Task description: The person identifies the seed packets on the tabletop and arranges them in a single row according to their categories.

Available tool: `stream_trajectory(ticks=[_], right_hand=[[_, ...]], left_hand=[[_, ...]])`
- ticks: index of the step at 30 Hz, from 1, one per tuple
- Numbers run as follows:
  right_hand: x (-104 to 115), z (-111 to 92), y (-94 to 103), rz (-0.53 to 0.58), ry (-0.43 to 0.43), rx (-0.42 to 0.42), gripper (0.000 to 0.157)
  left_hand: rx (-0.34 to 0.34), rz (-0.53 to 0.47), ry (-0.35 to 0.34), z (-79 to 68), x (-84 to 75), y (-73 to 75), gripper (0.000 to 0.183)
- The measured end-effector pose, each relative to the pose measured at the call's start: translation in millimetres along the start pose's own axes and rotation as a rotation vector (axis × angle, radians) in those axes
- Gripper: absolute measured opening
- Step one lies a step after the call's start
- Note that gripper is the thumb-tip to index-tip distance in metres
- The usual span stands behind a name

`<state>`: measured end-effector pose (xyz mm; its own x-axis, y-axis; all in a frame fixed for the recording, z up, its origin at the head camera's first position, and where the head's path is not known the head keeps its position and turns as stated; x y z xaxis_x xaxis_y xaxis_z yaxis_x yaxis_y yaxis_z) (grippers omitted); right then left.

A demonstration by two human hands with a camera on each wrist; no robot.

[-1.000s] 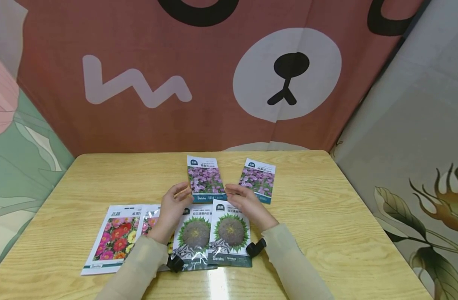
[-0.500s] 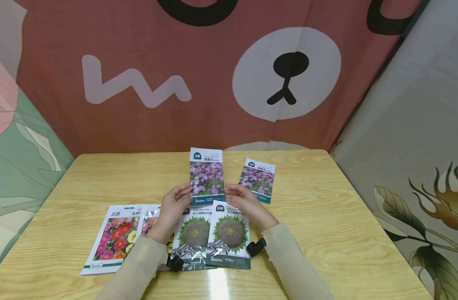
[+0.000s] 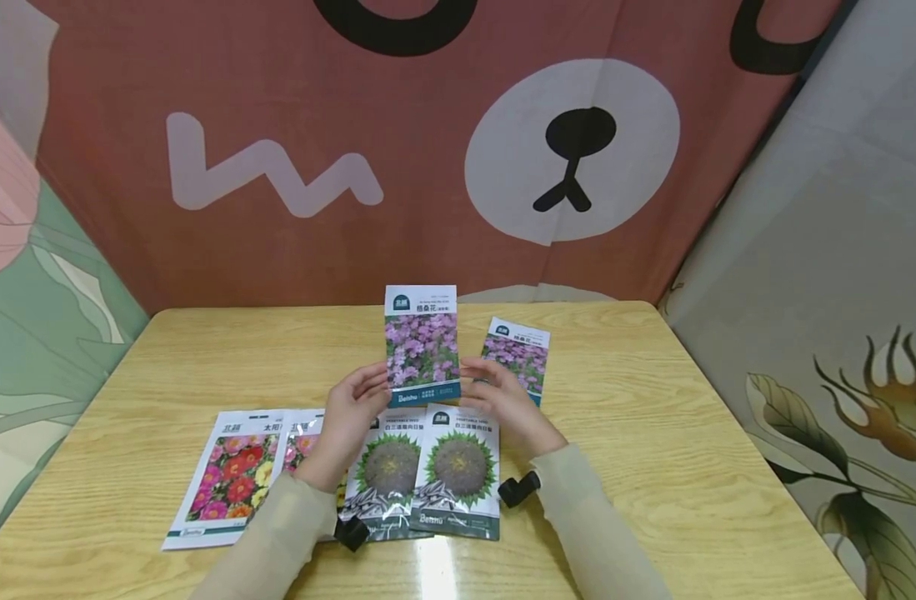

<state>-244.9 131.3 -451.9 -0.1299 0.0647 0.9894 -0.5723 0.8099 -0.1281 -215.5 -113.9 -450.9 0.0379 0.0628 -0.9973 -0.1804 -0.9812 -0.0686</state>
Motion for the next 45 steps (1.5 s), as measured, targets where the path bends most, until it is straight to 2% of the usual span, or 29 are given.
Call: stream_trajectory(ticks=[4, 10, 16, 20, 27, 33, 36, 41, 45], right_hand=[[11, -5, 6.3, -0.038, 0.016, -0.007, 0.052], [20, -13, 15.8, -0.062, -0.027, -0.005, 0.053], [31, -20, 24.6, -0.106, -0.019, -0.060, 0.051], [40, -26, 32.4, -0.129, -0.008, -0.097, 0.050], [51, -39, 47.9, -0.218, -0.040, -0.181, 0.046], [58, -48, 55.2, -0.349, -0.092, -0.168, 0.032], [61, -52, 56.9, -0.392, -0.149, -0.154, 0.034], [61, -57, 61.6, -0.408, -0.205, -0.124, 0.034], [60, -59, 66.2, -0.400, -0.219, -0.083, 0.027]], left_hand=[[0.023, 0.002, -0.001, -2.6, -1.8, -2.8, 0.047], [0.084, -0.017, 0.013, -4.5, -2.3, -8.0, 0.048], [0.144, -0.065, 0.017, -10.6, -5.1, -18.4, 0.047], [0.220, -0.088, 0.050, -13.9, -3.8, -26.0, 0.047], [0.329, -0.087, 0.099, -18.2, 2.4, -35.1, 0.046], [0.382, -0.050, 0.105, -24.0, 5.6, -43.5, 0.043], [0.396, -0.035, 0.110, -27.2, 7.4, -48.7, 0.041], [0.389, -0.030, 0.104, -31.3, 10.1, -56.8, 0.037], [0.384, 0.000, 0.100, -34.9, 11.8, -61.6, 0.037]])
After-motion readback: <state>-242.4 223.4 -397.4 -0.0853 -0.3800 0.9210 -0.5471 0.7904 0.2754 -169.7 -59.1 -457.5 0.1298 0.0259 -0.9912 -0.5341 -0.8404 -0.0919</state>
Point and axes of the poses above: each hand's wrist, its own z-axis towards the middle knuckle, its own y-axis out of the back of the hand, x = y × z, the point moved 1 cm from there along z, towards the middle knuckle, and after that the axes turned 14 degrees about x, right-handed, at the moved point
